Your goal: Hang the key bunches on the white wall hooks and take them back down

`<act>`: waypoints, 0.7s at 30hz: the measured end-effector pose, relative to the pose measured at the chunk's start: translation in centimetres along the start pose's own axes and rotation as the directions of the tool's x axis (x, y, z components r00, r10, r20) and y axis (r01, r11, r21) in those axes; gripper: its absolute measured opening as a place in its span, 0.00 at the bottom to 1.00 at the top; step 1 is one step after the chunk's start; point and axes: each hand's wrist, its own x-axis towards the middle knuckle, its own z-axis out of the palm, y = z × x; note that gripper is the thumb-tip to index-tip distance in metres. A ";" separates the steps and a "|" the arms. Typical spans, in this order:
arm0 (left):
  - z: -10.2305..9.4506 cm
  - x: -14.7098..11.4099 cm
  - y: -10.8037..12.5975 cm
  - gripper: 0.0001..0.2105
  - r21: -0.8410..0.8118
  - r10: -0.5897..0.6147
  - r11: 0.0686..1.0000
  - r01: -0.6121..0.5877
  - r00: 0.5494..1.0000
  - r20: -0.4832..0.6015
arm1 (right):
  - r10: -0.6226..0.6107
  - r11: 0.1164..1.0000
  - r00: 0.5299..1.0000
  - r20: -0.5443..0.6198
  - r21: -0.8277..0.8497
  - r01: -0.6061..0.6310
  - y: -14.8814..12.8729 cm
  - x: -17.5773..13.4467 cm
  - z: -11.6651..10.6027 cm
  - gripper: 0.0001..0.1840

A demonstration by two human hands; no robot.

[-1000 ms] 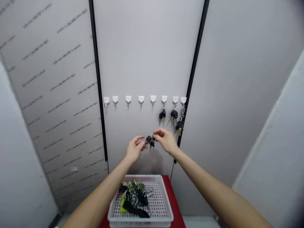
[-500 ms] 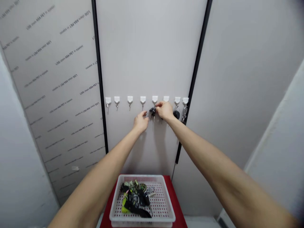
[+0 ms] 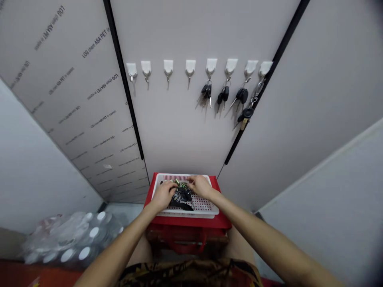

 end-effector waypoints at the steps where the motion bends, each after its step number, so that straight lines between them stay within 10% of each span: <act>1: 0.2 -0.1 -0.1 0.10 0.021 0.009 1.000 -0.009 1.000 0.004 | 0.031 0.999 0.999 0.020 -0.029 -0.030 0.0 0.1 0.6 0.12; 14: 0.0 -0.3 -0.2 0.10 0.043 -0.003 0.999 0.002 1.000 0.026 | -0.130 0.979 0.964 0.232 -0.123 0.162 1.5 -0.6 0.2 0.17; 21: -0.1 -0.3 0.1 0.10 0.003 -0.016 1.000 0.016 0.999 0.028 | -0.011 0.961 0.961 0.275 -0.261 0.086 1.1 -1.2 -0.8 0.14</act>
